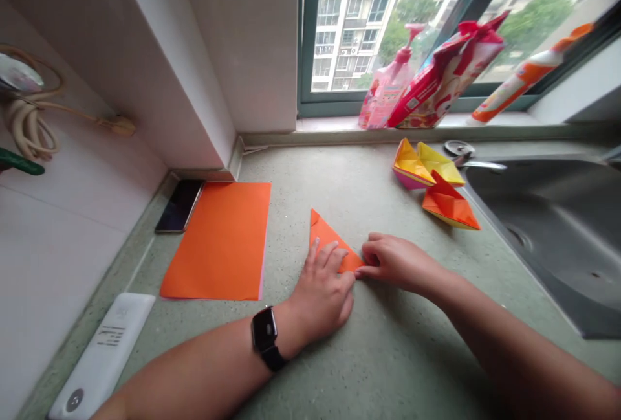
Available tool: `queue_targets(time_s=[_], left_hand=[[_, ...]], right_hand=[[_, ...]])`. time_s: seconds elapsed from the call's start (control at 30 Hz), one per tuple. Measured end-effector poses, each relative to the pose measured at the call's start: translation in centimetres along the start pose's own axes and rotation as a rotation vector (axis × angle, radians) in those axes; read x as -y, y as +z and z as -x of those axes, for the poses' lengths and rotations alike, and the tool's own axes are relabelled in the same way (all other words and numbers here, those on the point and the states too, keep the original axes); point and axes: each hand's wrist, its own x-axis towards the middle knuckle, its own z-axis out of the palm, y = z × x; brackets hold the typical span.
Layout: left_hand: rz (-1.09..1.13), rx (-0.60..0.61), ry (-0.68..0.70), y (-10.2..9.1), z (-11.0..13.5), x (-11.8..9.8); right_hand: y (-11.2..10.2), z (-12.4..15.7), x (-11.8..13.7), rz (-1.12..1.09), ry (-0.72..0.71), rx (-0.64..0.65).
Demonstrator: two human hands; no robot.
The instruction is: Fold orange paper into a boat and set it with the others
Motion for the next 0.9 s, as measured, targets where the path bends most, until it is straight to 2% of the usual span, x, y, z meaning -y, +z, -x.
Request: queue_targets(time_s=[0.13,0.27,0.43,0.6,0.77,0.9], left_hand=[[0.039,0.073,-0.009,-0.3,-0.3,0.4],[0.056,0.11,-0.001,-0.7,-0.7,0.6],[0.036,0.091,-0.005,-0.7,-0.9,0.4],[0.019,0.025,-0.009,-0.4,-0.9,0.3],[0.025,-0.047,-0.004,-0.5,-0.6,0.4],[0.036,-0.057,0.0,-0.9,-0.6,0.4]], right_hand=[[0.2,-0.9,-0.7,-0.012,-0.017,0.074],[0.5,-1.3,-1.2,-0.025,-0.034,0.062],[0.5,-0.9,-1.2,-0.035,-0.051,0.039],[-0.4,0.1,-0.8,0.042,-0.02,0.015],[-1.6,0.6,-0.6,0.072,-0.058,0.032],[-1.5,0.4,-1.0,0.069,-0.09,0.023]])
